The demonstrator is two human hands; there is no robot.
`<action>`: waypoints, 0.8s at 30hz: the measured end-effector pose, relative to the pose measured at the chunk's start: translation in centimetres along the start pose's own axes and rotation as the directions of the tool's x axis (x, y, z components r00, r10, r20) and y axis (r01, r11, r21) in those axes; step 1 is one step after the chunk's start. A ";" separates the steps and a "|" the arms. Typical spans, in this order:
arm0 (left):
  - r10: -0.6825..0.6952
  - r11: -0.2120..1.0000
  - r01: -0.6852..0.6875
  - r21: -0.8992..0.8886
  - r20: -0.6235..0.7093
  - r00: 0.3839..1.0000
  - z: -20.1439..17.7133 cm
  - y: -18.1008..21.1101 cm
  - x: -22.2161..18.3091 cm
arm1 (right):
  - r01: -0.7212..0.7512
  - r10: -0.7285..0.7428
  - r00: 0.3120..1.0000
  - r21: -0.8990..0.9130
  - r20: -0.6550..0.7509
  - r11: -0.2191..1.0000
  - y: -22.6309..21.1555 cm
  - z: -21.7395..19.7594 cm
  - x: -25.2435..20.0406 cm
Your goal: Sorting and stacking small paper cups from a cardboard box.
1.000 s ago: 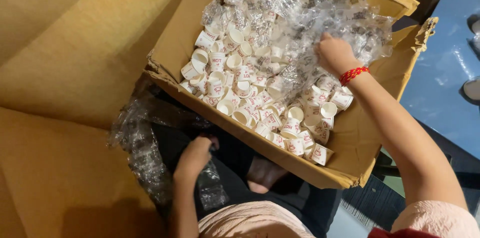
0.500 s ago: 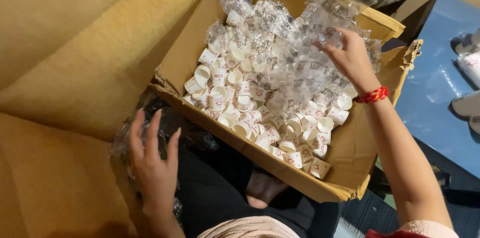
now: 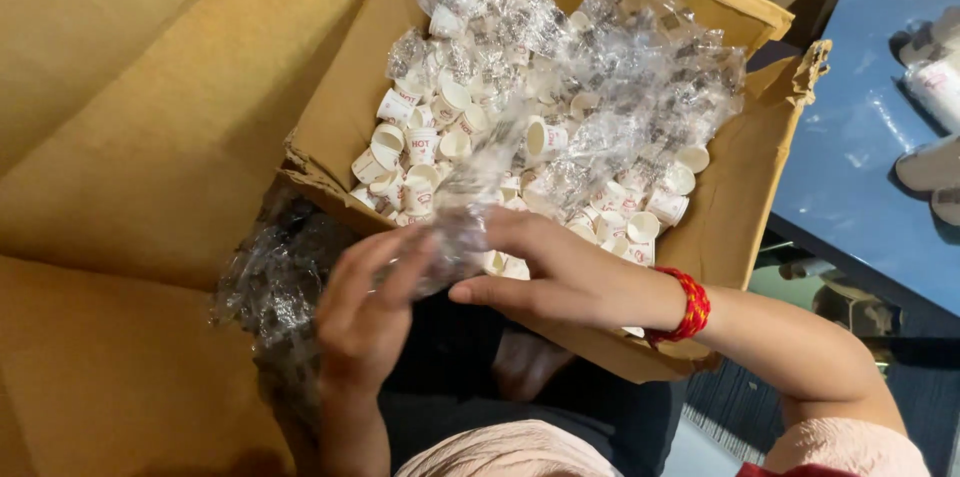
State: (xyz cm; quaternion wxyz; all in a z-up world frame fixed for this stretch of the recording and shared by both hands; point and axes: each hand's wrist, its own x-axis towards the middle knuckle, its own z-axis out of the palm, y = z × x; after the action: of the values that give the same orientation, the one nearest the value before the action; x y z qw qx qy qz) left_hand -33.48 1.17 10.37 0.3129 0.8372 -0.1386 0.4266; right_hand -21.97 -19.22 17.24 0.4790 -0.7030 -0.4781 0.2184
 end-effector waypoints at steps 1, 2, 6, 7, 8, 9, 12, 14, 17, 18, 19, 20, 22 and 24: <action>-0.151 0.976 0.154 0.154 -0.034 0.988 -0.9 -0.5 -0.8 | -0.038 0.039 0.997 -0.017 0.063 0.999 -1.0 0.0 0.0; -0.157 0.975 0.160 0.153 -0.030 0.987 -2.3 -0.4 -0.6 | -0.043 0.044 0.997 -0.012 0.065 0.999 -0.4 -1.1 0.0; -0.705 0.487 0.666 0.564 -0.196 0.682 -5.9 -3.5 -3.1 | -0.034 -0.018 0.970 -0.207 -0.243 0.978 4.2 -5.5 0.0; -0.839 0.275 0.735 0.619 -0.218 0.498 -6.3 -5.1 -4.5 | -0.106 0.024 0.948 -0.243 -0.318 0.964 5.9 -6.8 0.0; -0.840 0.276 0.734 0.620 -0.215 0.498 -6.4 -7.8 -7.4 | -0.110 0.028 0.947 -0.242 -0.320 0.964 6.7 -7.5 0.1; -0.905 0.232 0.641 0.732 -0.079 0.418 -6.5 -10.5 -10.4 | -0.220 0.069 0.923 -0.371 -0.379 0.902 7.5 -8.2 0.2; -0.956 0.166 0.517 0.840 0.009 0.292 -5.7 -10.7 -11.7 | -0.310 0.096 0.925 -0.581 -0.369 0.752 12.7 -9.3 -0.5; -0.960 0.129 0.509 0.851 -0.021 0.278 -4.5 -8.1 -8.8 | -0.282 0.103 0.950 -0.672 -0.294 0.685 15.9 -9.2 -0.8; -0.855 0.333 0.469 0.818 0.052 0.515 -2.2 -4.8 -5.0 | -0.194 0.115 0.980 -0.881 -0.160 0.432 18.4 -7.4 -0.5; -0.813 0.475 0.450 0.756 0.180 0.554 -1.1 -4.9 -4.5 | -0.319 0.304 0.928 -0.881 -0.216 0.349 18.9 -6.8 -0.2; -0.749 0.605 0.425 0.674 0.300 0.590 -0.1 -4.9 -4.1 | -0.425 0.475 0.836 -0.873 -0.275 0.242 19.4 -6.2 0.1; -0.751 0.601 0.424 0.678 0.297 0.590 0.8 -5.9 -5.1 | -0.422 0.472 0.838 -0.873 -0.272 0.246 20.2 -5.7 -0.2; -0.802 0.555 0.428 0.714 0.322 0.502 2.9 -7.9 -6.9 | -0.484 0.373 0.841 -0.853 -0.392 0.194 21.9 -5.0 -0.9; -0.821 0.517 0.450 0.728 0.274 0.501 3.4 -10.1 -9.0 | -0.467 0.368 0.846 -0.869 -0.386 0.163 25.5 -4.9 -2.1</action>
State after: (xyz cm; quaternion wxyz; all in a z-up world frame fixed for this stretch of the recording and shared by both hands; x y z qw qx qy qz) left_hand -31.69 6.45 -2.44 0.1286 0.9612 0.2439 0.0056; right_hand -7.38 -25.48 -3.38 -0.0867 -0.9563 -0.2788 -0.0124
